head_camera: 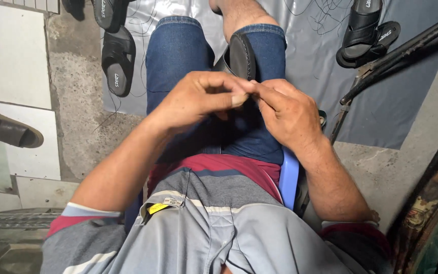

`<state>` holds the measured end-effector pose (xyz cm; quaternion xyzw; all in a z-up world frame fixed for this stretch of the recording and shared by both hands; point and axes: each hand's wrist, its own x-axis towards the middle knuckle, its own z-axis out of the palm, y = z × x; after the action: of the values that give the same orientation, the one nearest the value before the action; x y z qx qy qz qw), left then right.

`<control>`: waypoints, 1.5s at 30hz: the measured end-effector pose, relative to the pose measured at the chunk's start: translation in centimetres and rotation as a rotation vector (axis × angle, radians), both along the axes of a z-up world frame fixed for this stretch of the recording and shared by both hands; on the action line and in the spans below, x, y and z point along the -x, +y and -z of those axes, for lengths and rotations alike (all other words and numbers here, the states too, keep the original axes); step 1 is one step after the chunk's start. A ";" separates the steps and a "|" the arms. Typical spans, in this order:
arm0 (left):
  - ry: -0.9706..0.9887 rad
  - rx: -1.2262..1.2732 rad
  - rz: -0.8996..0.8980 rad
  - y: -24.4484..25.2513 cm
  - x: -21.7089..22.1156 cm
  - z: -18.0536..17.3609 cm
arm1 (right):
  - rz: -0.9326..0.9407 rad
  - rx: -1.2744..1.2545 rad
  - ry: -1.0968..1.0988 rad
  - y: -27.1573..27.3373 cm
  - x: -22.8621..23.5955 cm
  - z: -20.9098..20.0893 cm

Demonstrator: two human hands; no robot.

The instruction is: Hand-stitching a strap onto a sandal using a needle and thread

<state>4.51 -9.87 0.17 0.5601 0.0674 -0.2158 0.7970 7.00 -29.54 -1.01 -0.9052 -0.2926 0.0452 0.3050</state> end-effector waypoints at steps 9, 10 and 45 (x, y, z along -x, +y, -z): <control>-0.355 -0.944 0.021 -0.9 0.0 2.6 | 0.078 -0.105 0.100 -0.2 0.3 1.1; -0.355 -0.944 0.024 -0.9 -0.1 2.4 | 0.080 -0.106 0.101 -0.3 0.3 1.2; -0.335 -0.713 -0.116 0.0 2.7 4.1 | 0.356 -0.752 0.673 0.9 -0.4 2.4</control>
<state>1.80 -9.82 -3.89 0.8244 0.0387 -0.0393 0.5633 7.38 -28.67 -3.46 -0.7045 -0.0165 0.1724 0.6882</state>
